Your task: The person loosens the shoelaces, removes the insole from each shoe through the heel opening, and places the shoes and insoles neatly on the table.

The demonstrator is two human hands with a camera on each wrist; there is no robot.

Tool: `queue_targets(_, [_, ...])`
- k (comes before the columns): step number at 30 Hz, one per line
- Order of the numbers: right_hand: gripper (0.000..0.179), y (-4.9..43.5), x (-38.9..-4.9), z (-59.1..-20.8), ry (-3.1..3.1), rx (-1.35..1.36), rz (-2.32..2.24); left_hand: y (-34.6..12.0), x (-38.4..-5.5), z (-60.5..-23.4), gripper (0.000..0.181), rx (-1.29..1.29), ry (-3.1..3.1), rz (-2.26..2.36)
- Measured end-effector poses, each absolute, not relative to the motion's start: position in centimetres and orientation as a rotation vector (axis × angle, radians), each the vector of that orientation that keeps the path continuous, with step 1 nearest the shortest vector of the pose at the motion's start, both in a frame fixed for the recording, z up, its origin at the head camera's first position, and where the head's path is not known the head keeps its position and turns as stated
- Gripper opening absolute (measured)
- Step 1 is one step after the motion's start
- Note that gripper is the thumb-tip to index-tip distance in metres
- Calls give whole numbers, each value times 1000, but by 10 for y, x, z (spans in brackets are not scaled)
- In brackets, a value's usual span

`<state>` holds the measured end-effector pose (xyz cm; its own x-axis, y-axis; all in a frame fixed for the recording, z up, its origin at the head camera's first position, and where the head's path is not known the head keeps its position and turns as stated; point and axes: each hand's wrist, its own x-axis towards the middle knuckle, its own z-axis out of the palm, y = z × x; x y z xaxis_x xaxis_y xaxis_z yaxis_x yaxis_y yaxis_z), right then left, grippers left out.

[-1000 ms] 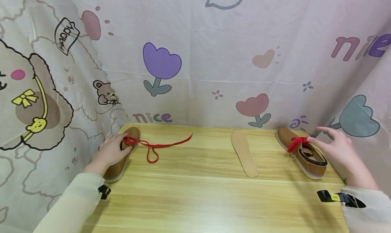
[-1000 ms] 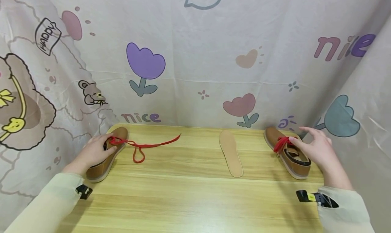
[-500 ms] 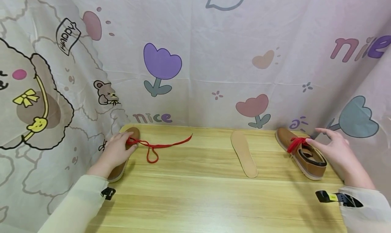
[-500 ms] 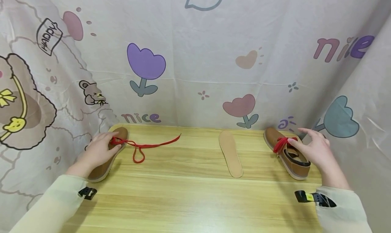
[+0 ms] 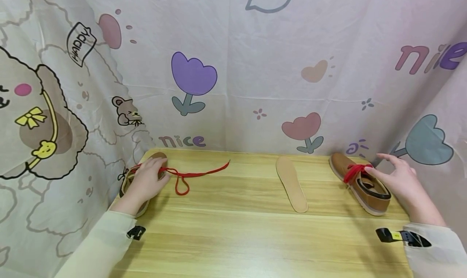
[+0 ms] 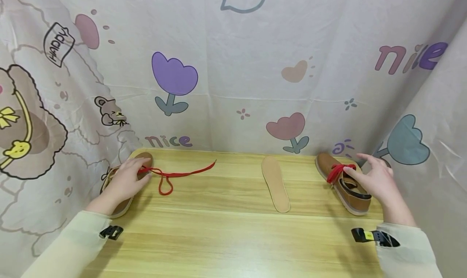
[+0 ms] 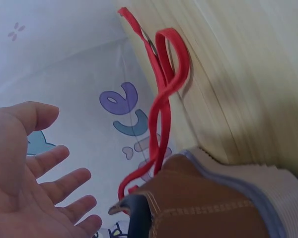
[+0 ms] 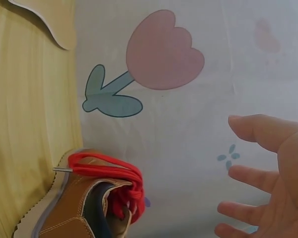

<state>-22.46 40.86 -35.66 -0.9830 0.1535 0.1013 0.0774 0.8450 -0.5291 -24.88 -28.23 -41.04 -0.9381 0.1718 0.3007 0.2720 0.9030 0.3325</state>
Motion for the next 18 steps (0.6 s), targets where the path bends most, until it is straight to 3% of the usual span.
queue_targets(18, [84,419,-242,-385,-2864,-198,745,-256,-246,-415,55,-390,-2805,-654])
